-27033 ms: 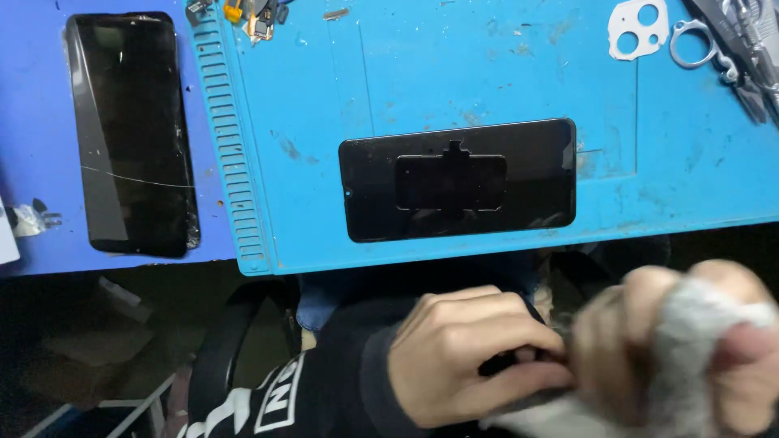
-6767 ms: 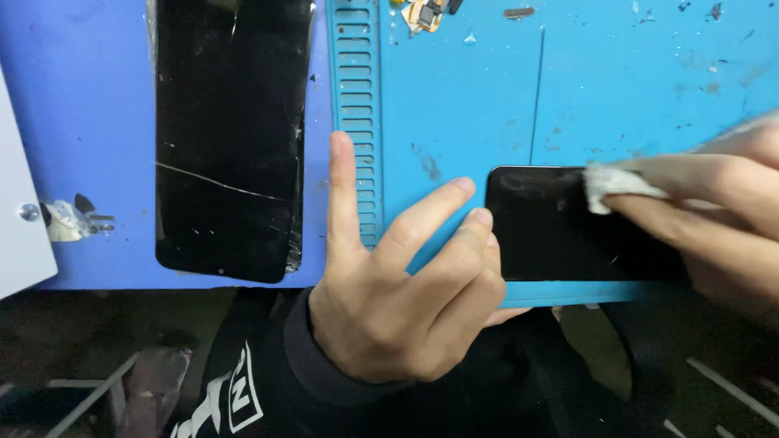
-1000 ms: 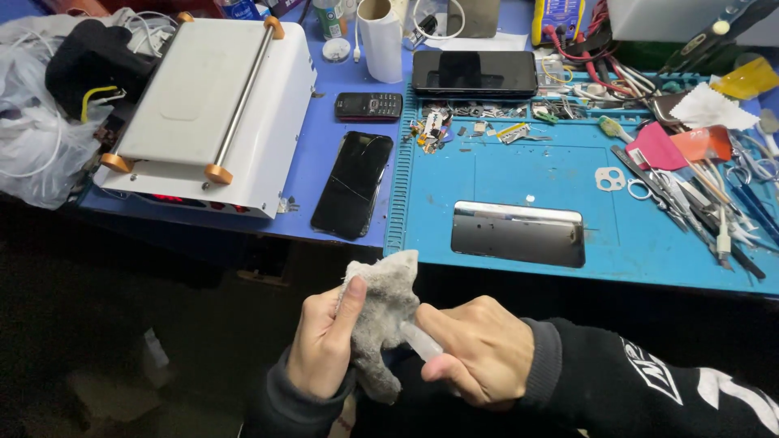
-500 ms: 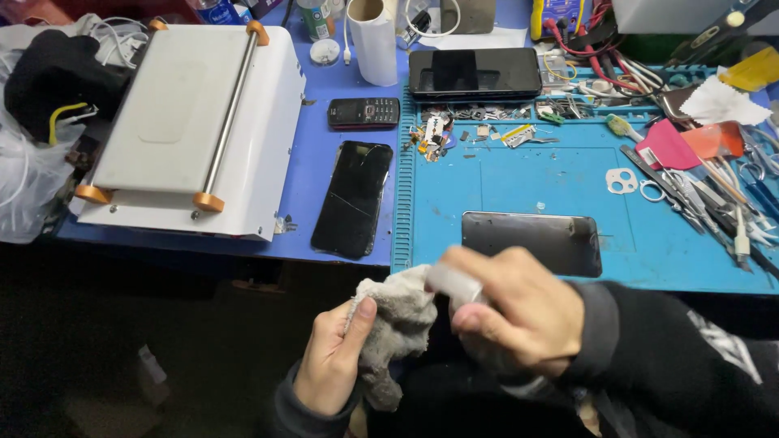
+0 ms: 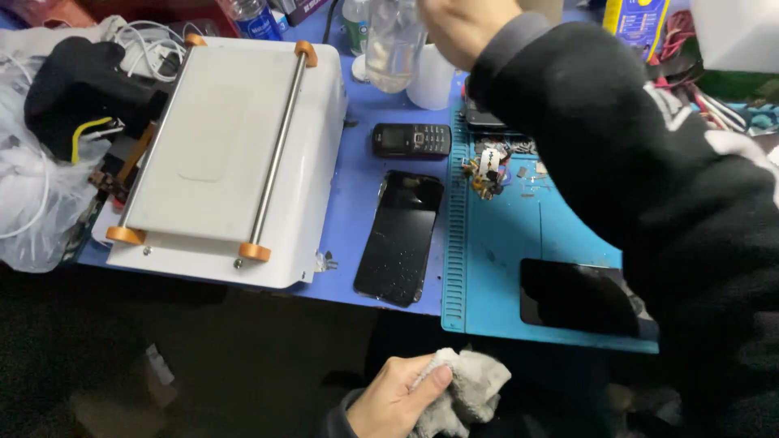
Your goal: The recorder cleans a smartphone screen with a cloth and solvent, then applies adhesive tape across the surface.
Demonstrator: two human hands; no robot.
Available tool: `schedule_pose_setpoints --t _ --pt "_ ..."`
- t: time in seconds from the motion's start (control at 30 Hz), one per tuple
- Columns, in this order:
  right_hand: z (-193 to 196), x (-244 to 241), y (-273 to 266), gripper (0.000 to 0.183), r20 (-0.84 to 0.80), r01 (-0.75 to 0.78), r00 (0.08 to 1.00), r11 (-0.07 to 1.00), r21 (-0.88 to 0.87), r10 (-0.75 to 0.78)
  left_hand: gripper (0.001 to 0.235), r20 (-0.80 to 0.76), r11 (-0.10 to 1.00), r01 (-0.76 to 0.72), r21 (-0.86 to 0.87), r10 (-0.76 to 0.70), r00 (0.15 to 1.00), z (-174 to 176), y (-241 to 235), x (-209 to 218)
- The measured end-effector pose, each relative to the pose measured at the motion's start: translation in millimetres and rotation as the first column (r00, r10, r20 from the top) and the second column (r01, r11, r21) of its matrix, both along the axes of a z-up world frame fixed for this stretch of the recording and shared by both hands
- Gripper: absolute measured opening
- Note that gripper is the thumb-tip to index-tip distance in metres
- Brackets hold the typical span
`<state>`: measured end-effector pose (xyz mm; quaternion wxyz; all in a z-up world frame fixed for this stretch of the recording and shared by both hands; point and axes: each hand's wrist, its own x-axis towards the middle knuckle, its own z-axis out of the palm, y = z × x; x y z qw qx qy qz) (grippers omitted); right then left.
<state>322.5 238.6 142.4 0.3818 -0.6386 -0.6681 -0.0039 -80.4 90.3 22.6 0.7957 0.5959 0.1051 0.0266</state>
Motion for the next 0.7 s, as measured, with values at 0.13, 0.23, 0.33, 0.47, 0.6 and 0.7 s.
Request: schedule_pose_setpoints --t 0.13,0.23,0.33,0.47,0.6,0.7 --pt "-2 -35 27 0.035 0.006 -0.204 0.978 0.942 0.267 0.21 0.04 0.004 0.999 0.031 -0.036 -0.03 1.0 -18 5 5" --pt "-10 -39 38 0.027 -0.077 -0.142 0.984 0.971 0.191 0.159 0.039 0.048 0.997 0.039 -0.06 -0.036 0.998 -38 4 4" --pt "-18 -48 44 0.035 -0.144 -0.238 0.943 0.912 0.333 0.299 0.039 0.1 0.998 0.042 -0.045 -0.037 0.994 -45 3 8" --pt "-23 -49 46 0.049 -0.081 -0.128 0.985 0.965 0.23 0.15 0.04 0.079 0.997 0.054 -0.056 -0.049 0.996 -44 2 10" --pt "-24 -45 50 0.051 0.05 -0.171 0.985 0.95 0.262 0.163 0.043 0.039 0.999 0.042 0.03 -0.044 0.998 -49 1 8" --pt "-14 -42 44 0.054 0.031 -0.101 0.995 0.984 0.143 0.098 0.045 0.024 0.997 0.023 0.072 -0.024 0.999 -50 0 8"
